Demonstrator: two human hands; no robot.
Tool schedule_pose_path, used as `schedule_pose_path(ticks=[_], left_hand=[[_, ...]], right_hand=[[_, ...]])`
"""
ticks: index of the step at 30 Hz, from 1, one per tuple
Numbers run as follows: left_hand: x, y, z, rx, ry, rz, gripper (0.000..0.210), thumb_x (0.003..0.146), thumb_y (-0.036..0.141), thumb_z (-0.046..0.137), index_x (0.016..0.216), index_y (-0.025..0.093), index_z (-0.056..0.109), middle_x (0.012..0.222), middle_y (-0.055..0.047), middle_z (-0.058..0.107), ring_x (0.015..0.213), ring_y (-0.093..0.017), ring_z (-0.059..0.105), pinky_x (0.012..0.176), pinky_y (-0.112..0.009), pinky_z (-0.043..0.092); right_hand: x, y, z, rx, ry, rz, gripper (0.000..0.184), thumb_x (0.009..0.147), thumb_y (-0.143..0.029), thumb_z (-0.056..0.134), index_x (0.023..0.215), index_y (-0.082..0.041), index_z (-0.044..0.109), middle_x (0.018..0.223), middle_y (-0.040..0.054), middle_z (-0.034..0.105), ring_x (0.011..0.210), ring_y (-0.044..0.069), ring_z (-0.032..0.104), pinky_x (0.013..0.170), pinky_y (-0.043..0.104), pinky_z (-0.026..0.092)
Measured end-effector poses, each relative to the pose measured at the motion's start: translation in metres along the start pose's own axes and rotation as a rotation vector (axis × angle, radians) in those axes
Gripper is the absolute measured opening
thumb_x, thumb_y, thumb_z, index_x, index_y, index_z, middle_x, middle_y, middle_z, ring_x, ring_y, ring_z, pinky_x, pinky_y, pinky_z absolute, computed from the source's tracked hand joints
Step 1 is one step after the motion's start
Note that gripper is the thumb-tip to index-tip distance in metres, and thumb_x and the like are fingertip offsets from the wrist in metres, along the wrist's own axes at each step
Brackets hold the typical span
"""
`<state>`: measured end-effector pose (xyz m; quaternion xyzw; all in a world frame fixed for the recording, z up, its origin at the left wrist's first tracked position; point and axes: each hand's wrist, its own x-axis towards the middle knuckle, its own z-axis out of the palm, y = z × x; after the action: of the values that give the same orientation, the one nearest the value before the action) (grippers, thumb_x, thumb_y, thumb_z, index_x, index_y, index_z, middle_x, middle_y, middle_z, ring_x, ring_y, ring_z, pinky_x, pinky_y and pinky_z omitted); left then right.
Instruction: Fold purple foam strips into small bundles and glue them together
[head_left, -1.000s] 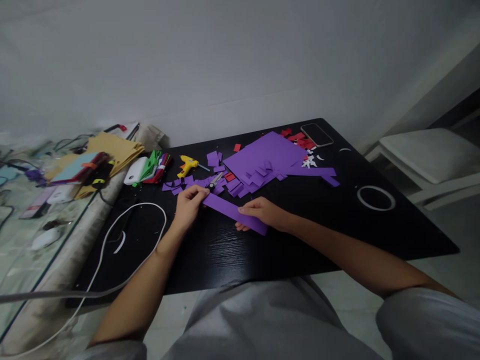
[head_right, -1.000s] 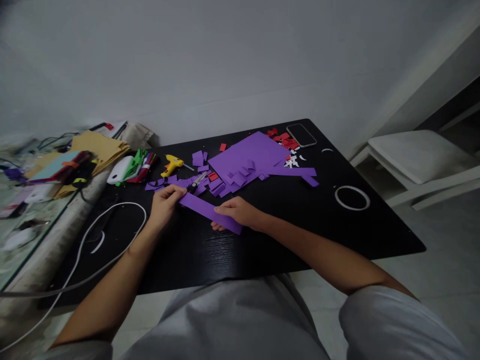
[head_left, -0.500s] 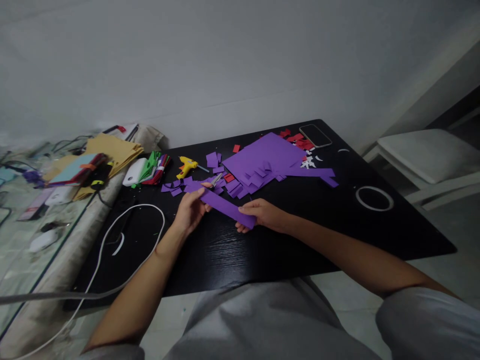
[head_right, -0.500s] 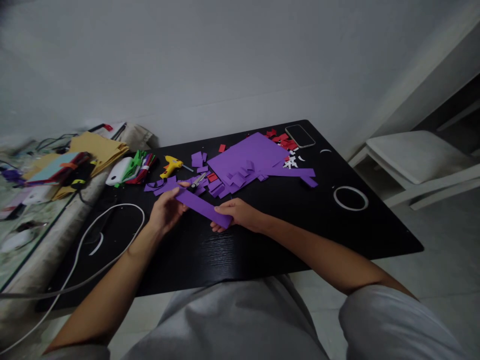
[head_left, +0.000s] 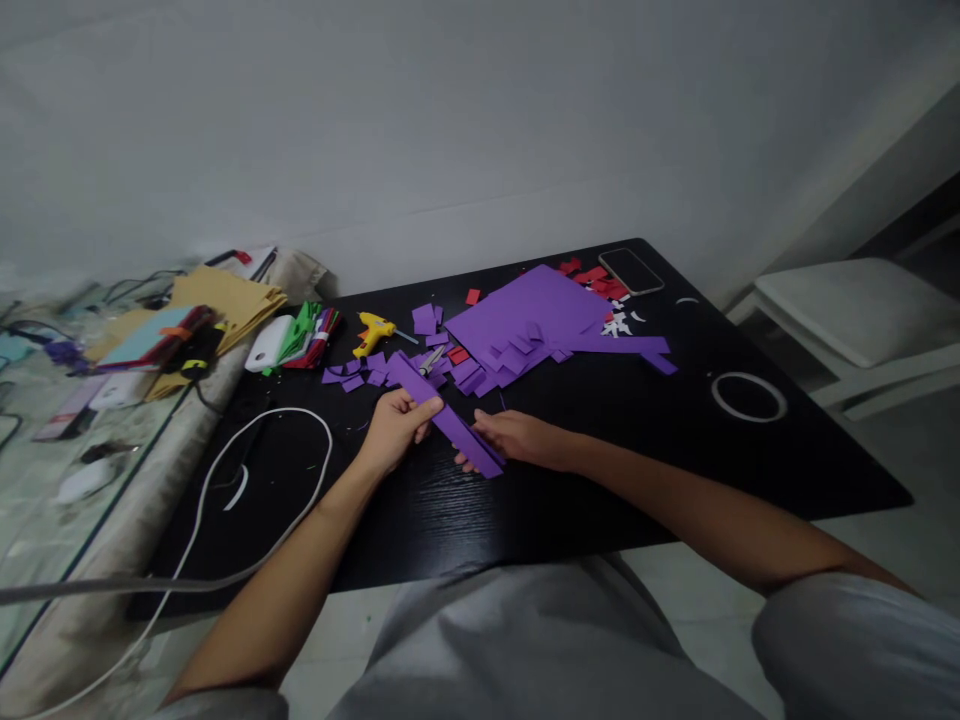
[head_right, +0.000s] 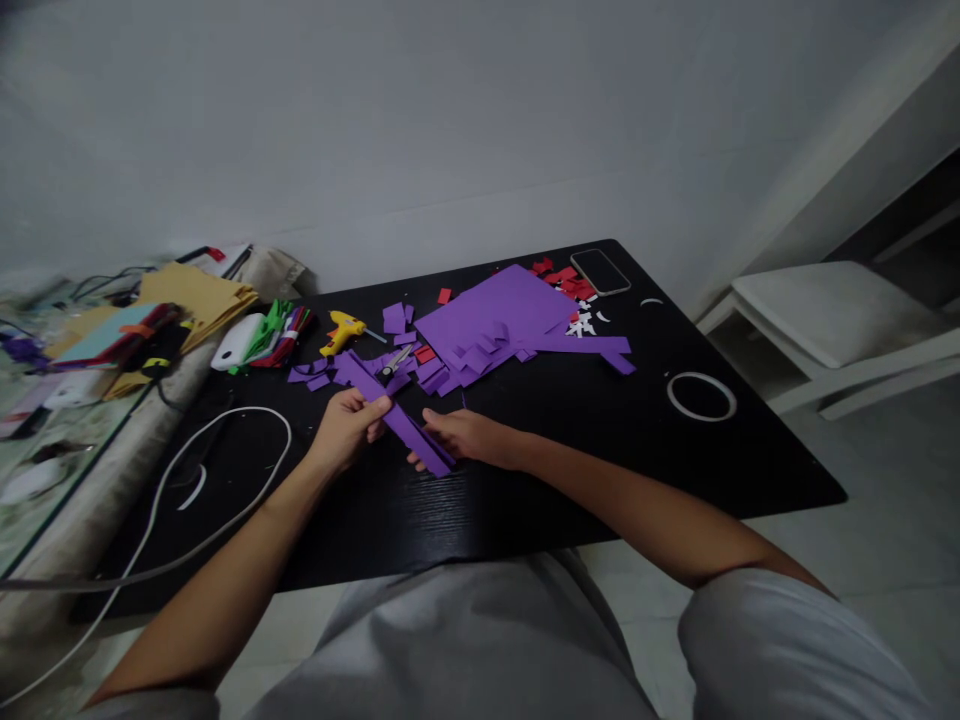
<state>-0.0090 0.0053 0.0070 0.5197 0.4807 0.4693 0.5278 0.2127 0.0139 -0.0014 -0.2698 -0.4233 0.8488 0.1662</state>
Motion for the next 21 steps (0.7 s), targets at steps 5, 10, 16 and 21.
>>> schedule_pose_path(ticks=[5,10,16,21], left_hand=[[-0.003,0.002,0.008,0.131,-0.033,-0.044,0.044,0.077,0.047,0.077,0.057,0.016,0.054,0.040,0.005,0.046,0.037,-0.006,0.035,0.043,-0.022,0.024],[-0.004,0.006,0.011,0.125,-0.059,-0.013,0.048,0.086,0.049,0.068,0.055,0.016,0.053,0.042,0.003,0.048,0.039,-0.007,0.037,0.045,-0.023,0.028],[0.000,0.011,0.004,0.070,0.077,0.047,0.047,0.088,0.045,0.066,0.053,0.016,0.053,0.043,0.002,0.049,0.040,-0.007,0.040,0.044,-0.023,0.029],[-0.002,0.013,0.008,0.105,0.092,0.043,0.041,0.085,0.044,0.070,0.058,0.016,0.058,0.046,0.001,0.056,0.039,-0.007,0.046,0.044,-0.021,0.035]], right_hand=[[-0.001,0.007,0.004,-0.066,0.030,-0.089,0.049,0.081,-0.055,0.073,0.101,-0.009,0.073,0.100,0.0143,0.077,0.088,0.022,0.075,0.087,0.036,0.057],[-0.004,0.009,0.002,-0.118,0.033,-0.125,0.046,0.079,-0.053,0.075,0.096,-0.010,0.074,0.100,0.0142,0.077,0.086,0.024,0.075,0.084,0.039,0.058],[-0.004,0.008,0.002,-0.118,-0.010,-0.090,0.048,0.080,-0.054,0.074,0.098,-0.010,0.071,0.106,0.0168,0.076,0.088,0.023,0.076,0.084,0.037,0.058],[0.000,0.013,0.004,-0.108,0.035,-0.106,0.050,0.075,-0.056,0.077,0.094,-0.009,0.071,0.103,0.0172,0.077,0.086,0.023,0.076,0.084,0.038,0.059]])
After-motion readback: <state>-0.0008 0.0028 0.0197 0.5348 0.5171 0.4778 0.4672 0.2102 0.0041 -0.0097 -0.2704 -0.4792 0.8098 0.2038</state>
